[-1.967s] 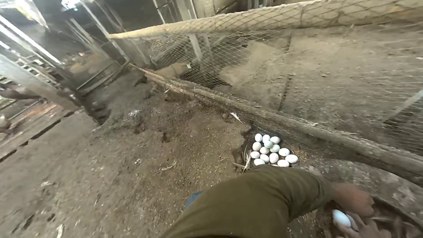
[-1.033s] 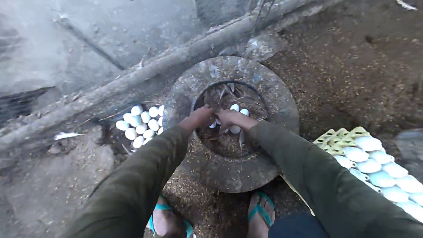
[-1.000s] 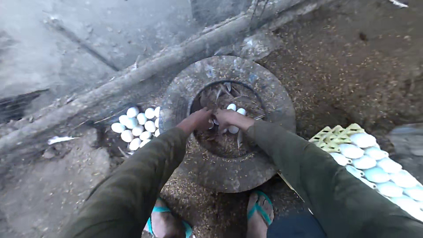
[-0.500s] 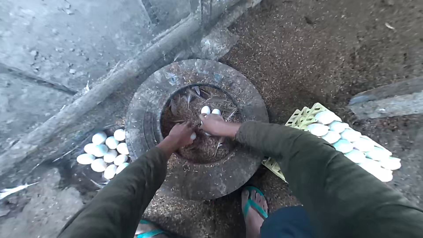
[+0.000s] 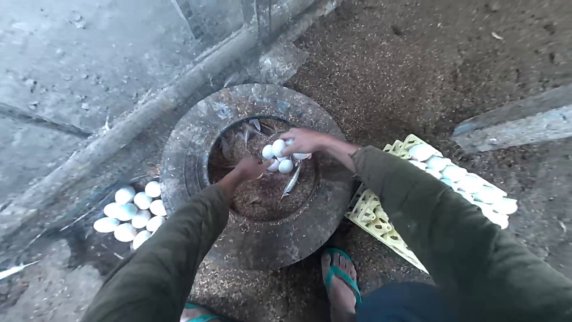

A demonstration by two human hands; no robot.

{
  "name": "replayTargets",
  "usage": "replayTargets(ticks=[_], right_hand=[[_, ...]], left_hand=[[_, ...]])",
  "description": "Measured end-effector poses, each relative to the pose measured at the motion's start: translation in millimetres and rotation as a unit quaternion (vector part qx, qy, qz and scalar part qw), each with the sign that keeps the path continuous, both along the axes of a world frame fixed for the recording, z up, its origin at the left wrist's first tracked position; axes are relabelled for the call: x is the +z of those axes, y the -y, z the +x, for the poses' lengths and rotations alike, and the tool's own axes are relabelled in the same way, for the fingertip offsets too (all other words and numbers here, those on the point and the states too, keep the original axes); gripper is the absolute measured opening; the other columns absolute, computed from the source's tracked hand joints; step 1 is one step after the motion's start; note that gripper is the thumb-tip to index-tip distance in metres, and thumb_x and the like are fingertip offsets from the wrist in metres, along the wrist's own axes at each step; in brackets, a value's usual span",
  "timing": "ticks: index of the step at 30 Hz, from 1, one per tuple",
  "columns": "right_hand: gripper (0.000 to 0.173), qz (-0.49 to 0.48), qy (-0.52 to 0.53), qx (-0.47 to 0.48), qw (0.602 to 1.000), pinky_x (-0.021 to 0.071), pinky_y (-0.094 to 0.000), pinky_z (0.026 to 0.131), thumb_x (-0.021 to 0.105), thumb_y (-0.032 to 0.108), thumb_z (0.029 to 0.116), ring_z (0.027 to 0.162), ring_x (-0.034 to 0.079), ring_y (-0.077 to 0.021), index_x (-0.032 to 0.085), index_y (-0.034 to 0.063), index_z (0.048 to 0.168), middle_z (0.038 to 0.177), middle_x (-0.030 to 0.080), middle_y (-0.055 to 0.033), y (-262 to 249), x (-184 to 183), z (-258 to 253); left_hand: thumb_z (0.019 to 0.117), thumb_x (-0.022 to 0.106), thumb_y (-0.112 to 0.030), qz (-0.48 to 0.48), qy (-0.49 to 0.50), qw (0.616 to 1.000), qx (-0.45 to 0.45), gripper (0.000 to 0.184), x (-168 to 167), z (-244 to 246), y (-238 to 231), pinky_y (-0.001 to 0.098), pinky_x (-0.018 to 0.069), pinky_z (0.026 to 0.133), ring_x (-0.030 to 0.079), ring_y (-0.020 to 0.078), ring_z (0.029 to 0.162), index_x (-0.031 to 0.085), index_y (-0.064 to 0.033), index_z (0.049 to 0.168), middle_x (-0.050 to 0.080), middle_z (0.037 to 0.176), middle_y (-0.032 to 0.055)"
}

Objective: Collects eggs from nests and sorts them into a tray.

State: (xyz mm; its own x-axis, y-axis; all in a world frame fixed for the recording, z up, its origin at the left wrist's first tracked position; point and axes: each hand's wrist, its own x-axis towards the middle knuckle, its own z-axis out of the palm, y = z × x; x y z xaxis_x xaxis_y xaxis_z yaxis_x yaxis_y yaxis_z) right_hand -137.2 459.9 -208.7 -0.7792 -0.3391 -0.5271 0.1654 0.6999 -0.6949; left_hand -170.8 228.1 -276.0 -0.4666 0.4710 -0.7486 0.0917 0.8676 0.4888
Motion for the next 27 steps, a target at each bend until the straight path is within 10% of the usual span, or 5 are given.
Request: replayTargets(ticks=[4,9,13,17,27], right_hand=[[0.048,-0.047,0.025,-0.099,0.994,0.0532,-0.0532,0.092,0.068,0.032,0.0987,0.107,0.066,-0.0290,0.059,0.0073,0.139,0.126,0.065,-0.0184,-43,58,27],[0.043,-0.081,-0.017,-0.223,0.971,0.0576,-0.0388,0.064,0.066,0.028,0.0979,0.085,0.067,-0.0187,0.060,0.0088,0.135,0.112,0.068,-0.0115,-112,131,111],[0.036,0.044,-0.065,-0.253,0.964,0.0563,-0.0391,0.084,0.074,0.030,0.0918,0.096,0.066,-0.0136,0.067,0.0126,0.123,0.113,0.068,-0.0055,-149,165,194],[0.056,0.187,-0.035,-0.287,0.939,0.0504,-0.0578,0.097,0.084,0.040,0.0811,0.117,0.061,-0.0322,0.069,0.0120,0.127,0.130,0.062,-0.0162,-152,145,282],[0.040,0.286,-0.085,-0.412,0.861,0.0608,-0.0500,0.078,0.070,0.032,0.0953,0.100,0.069,-0.0363,0.067,0.0200,0.133,0.148,0.046,-0.0238,-94,63,360]], left_hand=[[0.1087,0.041,-0.046,0.009,-0.066,0.997,-0.050,0.054,-1,4,-27,0.0655,0.0472,0.091,0.065,0.0436,0.104,0.068,0.0010,0.113,0.067,0.107,0.0270],[0.0996,0.065,-0.039,0.034,-0.152,0.964,-0.214,0.047,-4,18,-58,0.0722,0.0474,0.093,0.061,0.0494,0.116,0.060,-0.0112,0.138,0.059,0.135,0.0255],[0.0973,0.066,-0.039,-0.036,-0.196,0.931,-0.306,0.050,-5,20,-75,0.0749,0.0472,0.088,0.059,0.0535,0.117,0.059,-0.0167,0.141,0.056,0.139,0.0264],[0.0930,0.072,-0.043,-0.093,-0.200,0.901,-0.374,0.057,0,20,-89,0.0743,0.0470,0.089,0.058,0.0537,0.119,0.059,-0.0122,0.139,0.060,0.133,0.0272],[0.0898,0.077,-0.044,0.027,-0.200,0.953,-0.225,0.060,52,-7,-86,0.0772,0.0416,0.094,0.061,0.0536,0.114,0.060,-0.0157,0.140,0.066,0.122,0.0282]])
